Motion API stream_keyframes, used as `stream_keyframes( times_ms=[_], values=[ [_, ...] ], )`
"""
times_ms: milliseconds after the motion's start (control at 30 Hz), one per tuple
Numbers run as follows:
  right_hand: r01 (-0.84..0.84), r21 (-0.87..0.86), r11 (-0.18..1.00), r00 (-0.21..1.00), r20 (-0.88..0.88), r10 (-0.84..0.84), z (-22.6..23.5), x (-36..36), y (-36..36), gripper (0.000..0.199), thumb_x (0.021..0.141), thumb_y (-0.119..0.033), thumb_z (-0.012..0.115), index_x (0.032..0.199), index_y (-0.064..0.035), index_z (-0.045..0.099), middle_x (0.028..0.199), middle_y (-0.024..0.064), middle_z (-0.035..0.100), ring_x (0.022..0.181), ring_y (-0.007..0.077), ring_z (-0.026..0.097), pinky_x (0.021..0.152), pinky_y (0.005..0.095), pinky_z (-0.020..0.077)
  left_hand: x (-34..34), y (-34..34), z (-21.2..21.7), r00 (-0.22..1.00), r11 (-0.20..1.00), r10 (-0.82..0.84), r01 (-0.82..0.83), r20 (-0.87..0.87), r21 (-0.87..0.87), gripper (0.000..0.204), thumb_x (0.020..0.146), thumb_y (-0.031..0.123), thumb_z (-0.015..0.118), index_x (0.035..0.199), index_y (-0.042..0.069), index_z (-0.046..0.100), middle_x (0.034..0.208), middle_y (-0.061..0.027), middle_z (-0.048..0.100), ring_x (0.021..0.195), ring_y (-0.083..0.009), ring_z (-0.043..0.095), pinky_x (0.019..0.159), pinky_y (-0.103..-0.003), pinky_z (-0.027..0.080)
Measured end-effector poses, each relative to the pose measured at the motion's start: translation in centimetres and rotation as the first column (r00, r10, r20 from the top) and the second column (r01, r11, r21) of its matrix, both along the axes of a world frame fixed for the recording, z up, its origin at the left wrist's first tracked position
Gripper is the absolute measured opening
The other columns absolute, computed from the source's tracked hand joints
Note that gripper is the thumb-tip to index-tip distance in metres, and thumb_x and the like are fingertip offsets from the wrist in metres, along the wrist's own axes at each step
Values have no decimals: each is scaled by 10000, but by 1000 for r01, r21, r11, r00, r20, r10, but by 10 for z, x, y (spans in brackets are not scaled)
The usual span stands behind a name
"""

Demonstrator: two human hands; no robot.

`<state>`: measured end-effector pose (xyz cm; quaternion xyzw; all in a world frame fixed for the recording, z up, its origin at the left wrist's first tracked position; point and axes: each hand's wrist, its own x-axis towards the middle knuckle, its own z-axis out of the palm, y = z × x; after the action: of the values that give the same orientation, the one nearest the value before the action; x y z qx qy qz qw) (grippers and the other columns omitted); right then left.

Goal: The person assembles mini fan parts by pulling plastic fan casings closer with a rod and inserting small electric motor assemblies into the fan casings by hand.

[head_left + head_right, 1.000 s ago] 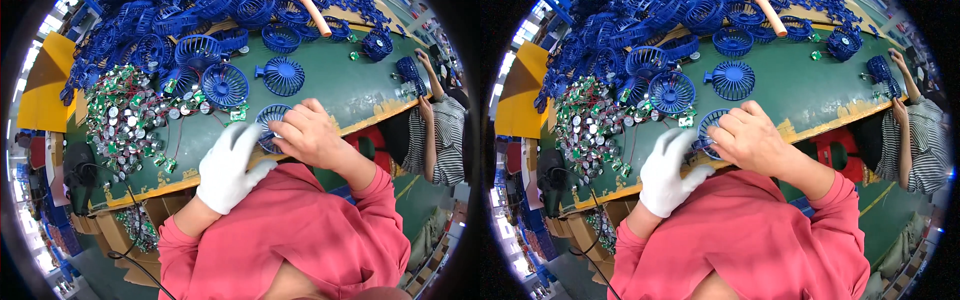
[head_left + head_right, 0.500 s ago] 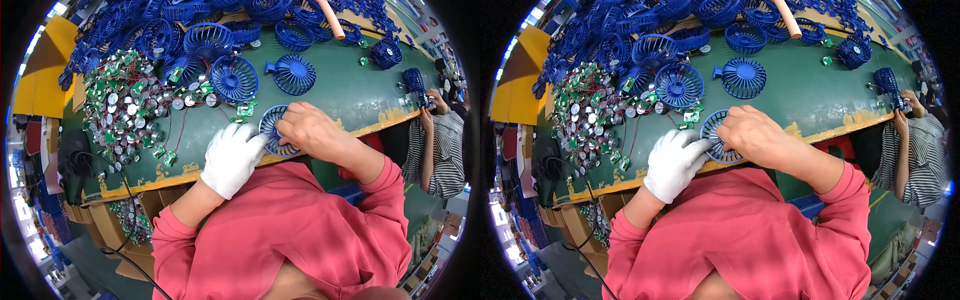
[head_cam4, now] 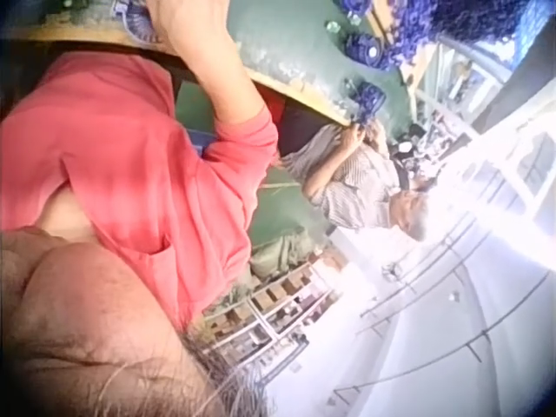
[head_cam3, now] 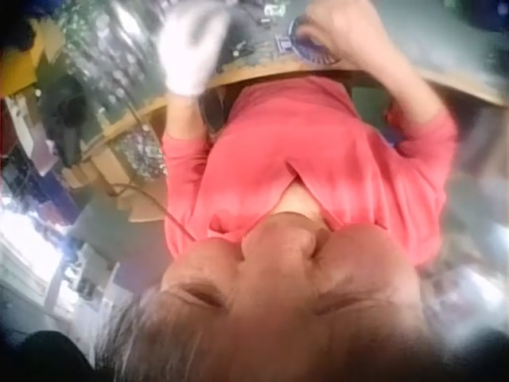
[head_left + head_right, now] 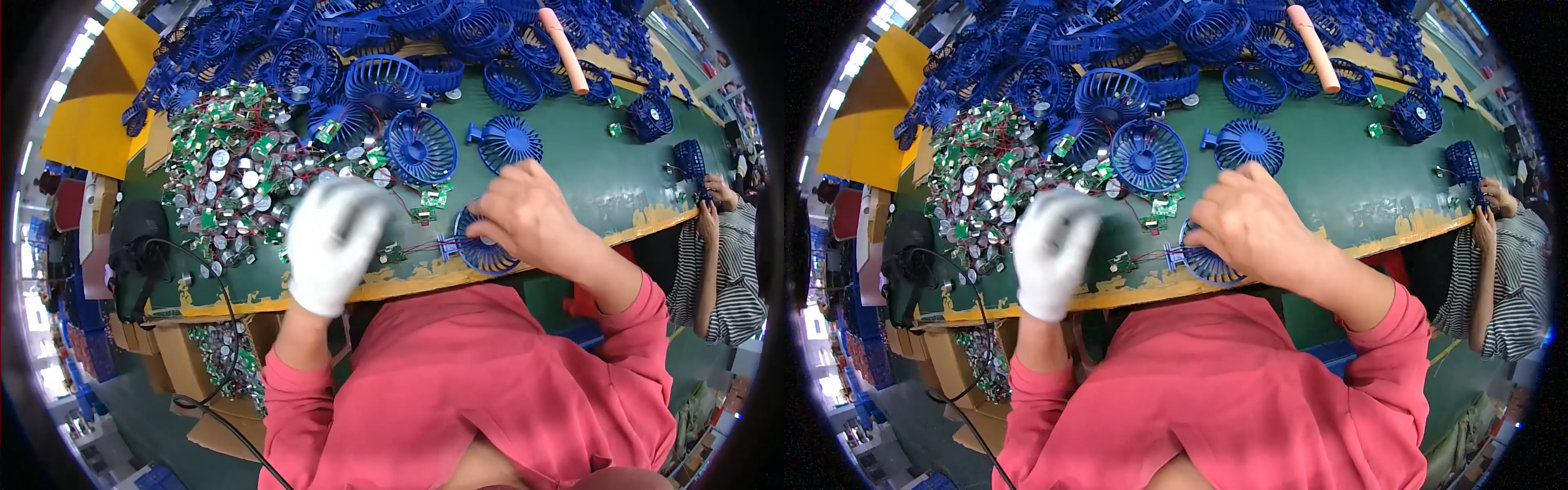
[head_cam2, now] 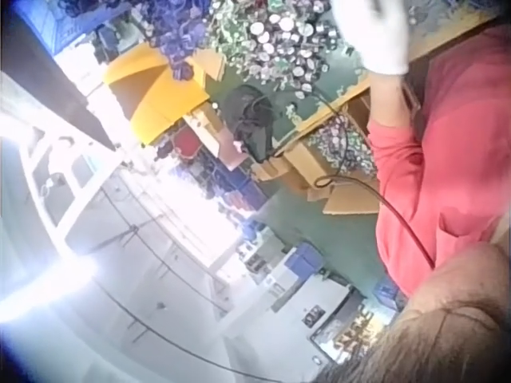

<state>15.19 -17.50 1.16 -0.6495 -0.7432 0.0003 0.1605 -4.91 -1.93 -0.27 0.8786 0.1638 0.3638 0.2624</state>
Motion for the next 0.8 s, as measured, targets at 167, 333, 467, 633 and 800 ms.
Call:
stream_keyframes(
  times_ms=[167, 333, 467, 633, 800],
  values=[
    [97, 208, 973, 979, -199, -55, -7, -13, 55, 270, 752, -286, 727, 890, -68, 648, 751, 75, 598, 790, 269, 566, 767, 375, 429, 9, 26, 9, 988, 989, 136, -140, -76, -47, 109, 765, 98, 671, 868, 62, 671, 854, -106, 639, 773, -265, 618, 704, -346, 492],
    [177, 53, 983, 976, -141, -168, -26, -2, 83, 290, 788, -337, 692, 882, -71, 628, 734, 123, 616, 722, 337, 603, 657, 424, 485, 20, 15, -10, 960, 964, 108, -38, -260, 263, 247, 733, 206, 706, 964, 137, 654, 942, -88, 590, 820, -275, 597, 687, -376, 485],
    [217, -109, 970, 718, -656, -234, -3, 38, 70, 234, 874, -242, 616, 970, -30, 643, 711, 6, 588, 658, 128, 553, 588, 280, 432, 22, 28, -24, 942, 958, 92, 5, -323, 288, 139, 740, 184, 709, 855, 112, 679, 928, -74, 602, 805, -262, 614, 692, -354, 488],
    [105, -194, 975, 306, -927, -218, 18, 42, 15, 240, 903, -208, 594, 1034, -13, 643, 886, -25, 600, 799, 41, 513, 682, 209, 411, 20, 31, -3, 979, 954, -99, 43, -176, -297, 74, 782, 122, 647, 802, 68, 693, 819, -78, 657, 724, -238, 619, 649, -316, 482],
    [48, -194, 980, 316, -928, -199, 12, 28, -35, 250, 916, -175, 582, 1089, 2, 607, 944, -7, 609, 824, 47, 534, 722, 218, 436, 17, 26, 23, 952, 854, 200, -53, 233, -517, 88, 852, 59, 630, 902, -1, 672, 794, -44, 643, 694, -96, 561, 640, -236, 444]
  ],
)
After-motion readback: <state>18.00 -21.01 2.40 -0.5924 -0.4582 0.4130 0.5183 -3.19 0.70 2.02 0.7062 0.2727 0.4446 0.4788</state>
